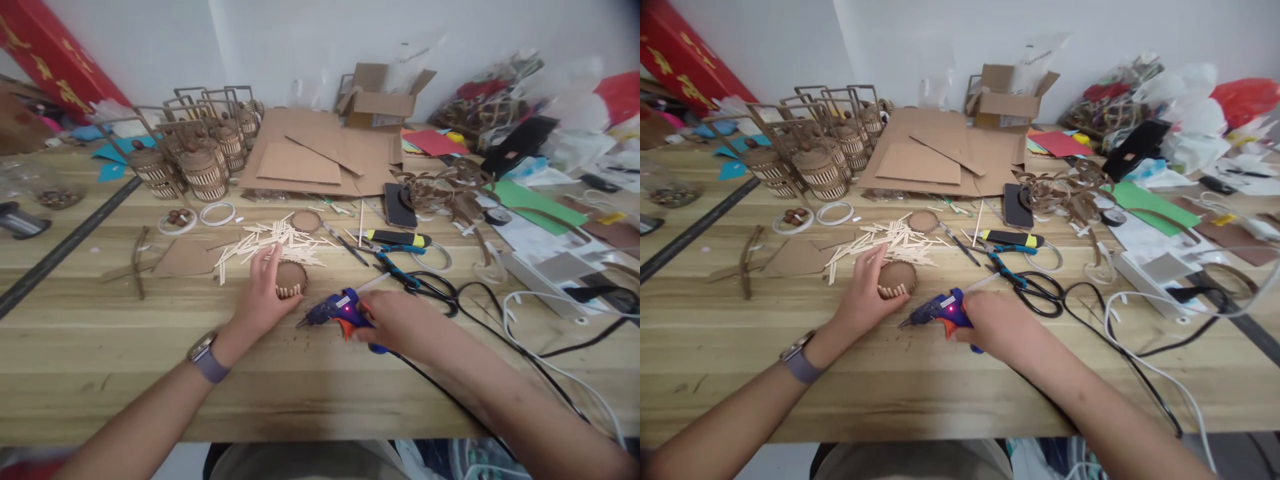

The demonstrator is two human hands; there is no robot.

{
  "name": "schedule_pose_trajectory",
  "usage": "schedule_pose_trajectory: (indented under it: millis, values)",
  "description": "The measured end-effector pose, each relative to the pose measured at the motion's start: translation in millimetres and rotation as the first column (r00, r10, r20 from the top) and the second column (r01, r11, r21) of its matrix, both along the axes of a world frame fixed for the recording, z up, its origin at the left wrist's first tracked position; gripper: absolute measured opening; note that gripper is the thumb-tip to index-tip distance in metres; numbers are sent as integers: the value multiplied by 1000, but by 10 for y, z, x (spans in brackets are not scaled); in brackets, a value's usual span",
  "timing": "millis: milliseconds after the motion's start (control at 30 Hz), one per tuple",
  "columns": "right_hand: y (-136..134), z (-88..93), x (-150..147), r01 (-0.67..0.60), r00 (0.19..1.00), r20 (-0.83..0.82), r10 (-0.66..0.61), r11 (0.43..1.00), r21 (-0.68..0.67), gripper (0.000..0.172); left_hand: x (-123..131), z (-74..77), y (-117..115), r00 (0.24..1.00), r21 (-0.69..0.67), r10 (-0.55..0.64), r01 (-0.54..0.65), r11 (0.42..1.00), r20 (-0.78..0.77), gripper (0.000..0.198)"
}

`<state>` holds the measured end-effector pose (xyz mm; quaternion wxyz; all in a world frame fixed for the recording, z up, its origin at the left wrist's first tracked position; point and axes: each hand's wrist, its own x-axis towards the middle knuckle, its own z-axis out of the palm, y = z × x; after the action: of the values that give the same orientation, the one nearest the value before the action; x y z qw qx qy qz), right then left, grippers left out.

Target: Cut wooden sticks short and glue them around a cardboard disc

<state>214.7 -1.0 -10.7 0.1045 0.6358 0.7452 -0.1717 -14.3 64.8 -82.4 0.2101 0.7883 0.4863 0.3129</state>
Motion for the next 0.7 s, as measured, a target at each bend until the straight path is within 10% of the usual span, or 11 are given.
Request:
schedule_pose_trajectory:
  millis: [267,367,533,700]
  values:
    - [-135,-49,123,196,900,-414,-136,975,105,8,9,-38,3,1000,32,1,-1,999,10,97]
    - [-125,30,187,375,714,-680,-167,911,171,20,11,-26,-1,1000,39,4,-4,999,-7,96]
    - [12,-212,165,417,335,-886,-320,894,-165,28,12,-17,3,1000,31,0,1,1000,-20,99]
    - [135,-526,160,386,416,-838,-352,903,-188,37,17,-22,2,1000,60,-3,4,998,-27,101]
